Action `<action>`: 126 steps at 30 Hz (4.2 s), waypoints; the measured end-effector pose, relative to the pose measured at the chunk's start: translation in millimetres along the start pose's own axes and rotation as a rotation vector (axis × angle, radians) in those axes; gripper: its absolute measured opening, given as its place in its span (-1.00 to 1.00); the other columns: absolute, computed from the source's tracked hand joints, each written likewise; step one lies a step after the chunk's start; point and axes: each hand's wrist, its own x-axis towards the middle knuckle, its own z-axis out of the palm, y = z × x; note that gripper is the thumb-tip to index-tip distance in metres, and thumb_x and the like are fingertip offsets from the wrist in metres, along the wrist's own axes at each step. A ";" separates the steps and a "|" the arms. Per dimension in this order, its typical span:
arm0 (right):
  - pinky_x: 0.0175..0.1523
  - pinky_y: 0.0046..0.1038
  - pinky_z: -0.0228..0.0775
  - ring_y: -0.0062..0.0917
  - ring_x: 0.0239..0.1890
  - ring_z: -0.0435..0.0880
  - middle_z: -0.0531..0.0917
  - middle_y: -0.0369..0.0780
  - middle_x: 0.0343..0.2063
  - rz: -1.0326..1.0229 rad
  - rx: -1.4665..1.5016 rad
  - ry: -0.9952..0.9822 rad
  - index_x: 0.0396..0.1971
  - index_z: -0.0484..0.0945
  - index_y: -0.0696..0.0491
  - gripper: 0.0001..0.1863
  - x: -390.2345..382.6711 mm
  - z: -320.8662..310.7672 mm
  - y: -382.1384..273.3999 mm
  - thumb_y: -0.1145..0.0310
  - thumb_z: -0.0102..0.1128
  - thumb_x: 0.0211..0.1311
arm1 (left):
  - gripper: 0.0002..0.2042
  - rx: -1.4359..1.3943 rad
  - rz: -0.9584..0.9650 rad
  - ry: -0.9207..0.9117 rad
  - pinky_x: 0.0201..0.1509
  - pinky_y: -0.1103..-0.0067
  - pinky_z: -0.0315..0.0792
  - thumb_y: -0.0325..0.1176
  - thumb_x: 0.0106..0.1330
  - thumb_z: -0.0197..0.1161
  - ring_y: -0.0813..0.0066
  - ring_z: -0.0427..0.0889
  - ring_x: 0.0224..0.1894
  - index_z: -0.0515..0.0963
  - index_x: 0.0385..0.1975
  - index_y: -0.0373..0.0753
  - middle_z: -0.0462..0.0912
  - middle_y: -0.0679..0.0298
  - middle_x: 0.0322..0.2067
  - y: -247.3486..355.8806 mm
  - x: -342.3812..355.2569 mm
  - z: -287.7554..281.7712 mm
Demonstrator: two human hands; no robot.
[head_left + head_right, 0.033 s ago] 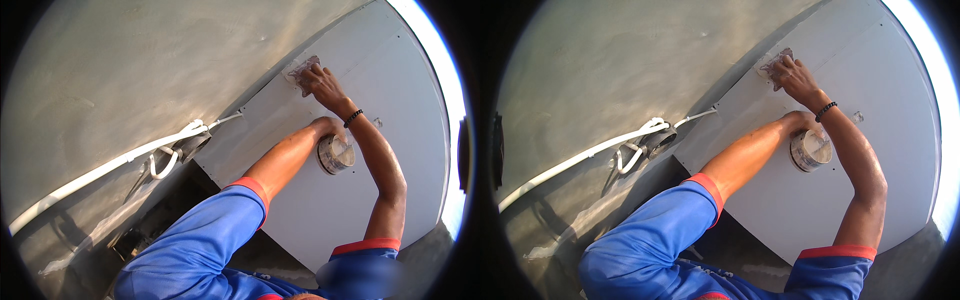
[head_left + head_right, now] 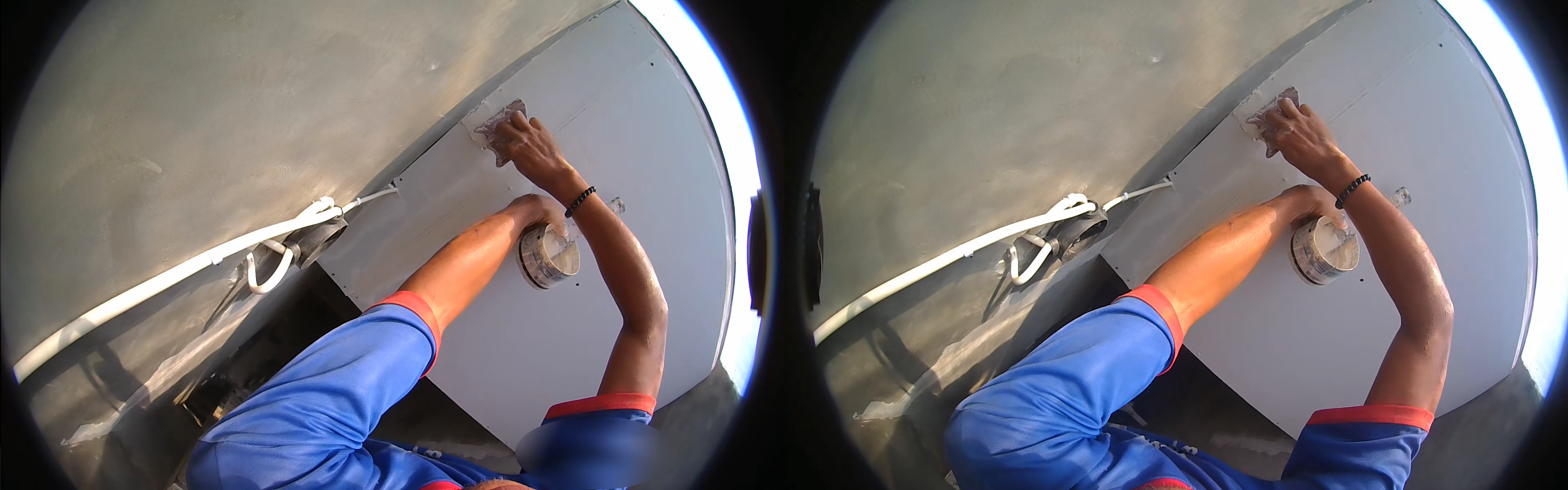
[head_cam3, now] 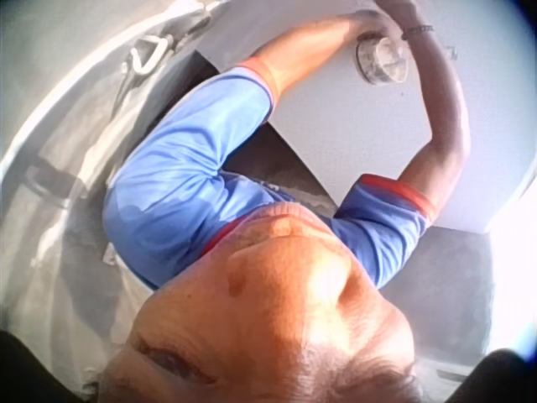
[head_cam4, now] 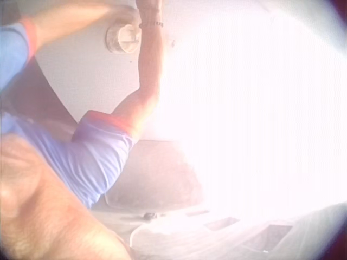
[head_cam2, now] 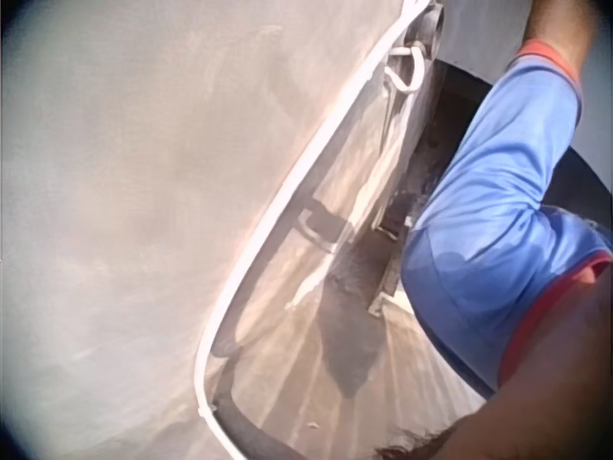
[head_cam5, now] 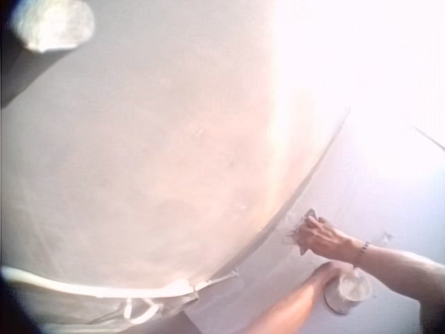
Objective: The person applies white putty to a wall surface using a putty knife, taking the material from a small bucket and spreading it over the joints to smooth the surface.
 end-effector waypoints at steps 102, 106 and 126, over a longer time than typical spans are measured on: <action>0.19 -0.40 0.26 -0.47 0.20 0.33 0.48 -0.42 0.16 0.179 -0.027 -0.058 -0.04 0.63 -0.29 -0.58 -99.4 -25.3 39.5 0.49 0.12 0.14 | -0.42 -0.092 -0.044 -0.097 0.06 -0.08 0.39 -0.18 0.21 0.27 -0.07 0.48 0.11 0.35 0.13 -0.45 0.47 -0.13 0.07 -13.8 37.7 -3.5; 0.13 -0.54 0.33 -0.59 0.12 0.36 0.51 -0.52 0.11 0.187 -0.068 -0.055 -0.04 0.61 -0.38 -0.50 -114.8 -25.0 28.3 0.56 0.12 0.11 | -0.42 -0.070 -0.062 -0.069 0.09 -0.07 0.37 -0.18 0.22 0.27 -0.07 0.47 0.12 0.35 0.14 -0.45 0.47 -0.13 0.08 -16.4 38.1 -6.9; -0.18 -0.34 0.25 -0.36 -0.28 0.52 0.67 -0.25 -0.45 0.446 0.087 -0.081 -0.21 0.63 -0.03 -0.64 -32.6 -37.3 -31.9 0.57 0.06 -0.06 | -0.38 0.320 0.402 0.207 0.02 0.23 0.44 -0.08 0.05 0.38 0.17 0.53 0.00 0.38 0.11 -0.22 0.57 -0.02 -0.06 -70.8 100.4 -26.7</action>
